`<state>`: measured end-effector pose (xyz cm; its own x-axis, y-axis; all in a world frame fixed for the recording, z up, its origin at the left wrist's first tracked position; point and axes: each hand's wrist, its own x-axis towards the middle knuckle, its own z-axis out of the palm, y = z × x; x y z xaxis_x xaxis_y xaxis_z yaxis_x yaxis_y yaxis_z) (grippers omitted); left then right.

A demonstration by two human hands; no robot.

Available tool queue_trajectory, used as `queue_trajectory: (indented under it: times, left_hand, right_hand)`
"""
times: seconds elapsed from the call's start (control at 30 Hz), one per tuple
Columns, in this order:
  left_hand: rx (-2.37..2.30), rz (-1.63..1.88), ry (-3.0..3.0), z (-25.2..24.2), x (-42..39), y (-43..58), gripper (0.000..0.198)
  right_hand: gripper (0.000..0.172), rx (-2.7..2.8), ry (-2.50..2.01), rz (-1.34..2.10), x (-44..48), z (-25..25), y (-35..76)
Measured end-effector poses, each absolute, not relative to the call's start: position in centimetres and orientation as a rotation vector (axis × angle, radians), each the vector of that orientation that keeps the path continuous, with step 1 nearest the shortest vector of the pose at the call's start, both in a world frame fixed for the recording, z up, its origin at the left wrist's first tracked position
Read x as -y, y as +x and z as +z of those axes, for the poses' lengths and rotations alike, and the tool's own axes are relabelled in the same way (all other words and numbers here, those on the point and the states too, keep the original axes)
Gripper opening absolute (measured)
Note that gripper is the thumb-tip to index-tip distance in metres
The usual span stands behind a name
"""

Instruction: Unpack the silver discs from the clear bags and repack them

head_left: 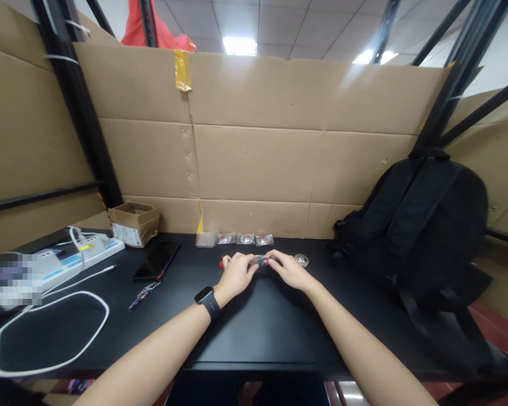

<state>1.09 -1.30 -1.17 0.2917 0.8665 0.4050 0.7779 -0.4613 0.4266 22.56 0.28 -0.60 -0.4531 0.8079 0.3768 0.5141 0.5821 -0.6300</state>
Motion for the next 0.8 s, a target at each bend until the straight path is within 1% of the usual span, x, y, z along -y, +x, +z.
queue_trajectory:
  times: [0.03, 0.1, 0.2, 0.33, 0.43, 0.5, 0.57, 0.63, 0.8]
  left_hand:
    - [-1.556, 0.92, 2.358, -1.0, 1.3, 1.0, 0.018]
    - [-1.553, 0.937, 2.272, -0.8, 1.3, 0.8, 0.019]
    - [-1.483, 0.917, 2.202, -0.5, 1.2, 0.5, 0.02]
    - [-1.491, 0.894, 2.194, 0.0, 1.0, 0.0, 0.025]
    - [-1.557, 0.931, 2.205, 0.6, 0.4, -1.1, 0.028]
    - [-1.63, 0.958, 2.199, 1.1, -0.2, -2.3, 0.026]
    - [-1.72, 0.982, 2.184, 1.6, -0.9, -3.8, 0.025]
    - [-1.804, 1.002, 2.163, 2.0, -1.5, -5.4, 0.025]
    - [-2.023, 0.942, 2.116, 2.0, -3.0, -9.1, 0.023]
  right_hand:
    - [0.022, 2.113, -1.025, 0.637, -0.3, -0.7, 22.6]
    - [0.029, 2.054, -0.978, 0.758, -0.4, -0.8, 22.5]
    - [0.037, 1.974, -0.965, 0.875, -0.4, -0.9, 22.3]
    - [0.042, 1.888, -1.021, 0.902, -1.4, -0.1, 23.2]
    - [0.045, 1.81, -1.169, 0.835, -3.9, 0.7, 25.6]
    - [0.041, 1.763, -1.418, 0.704, -6.1, 1.1, 27.6]
    - [0.03, 1.752, -1.511, 0.665, -8.3, 1.3, 29.5]
    - [0.023, 1.752, -1.593, 0.633, -10.1, 1.2, 30.7]
    - [0.018, 1.784, -1.769, 0.492, -13.0, -0.3, 30.7]
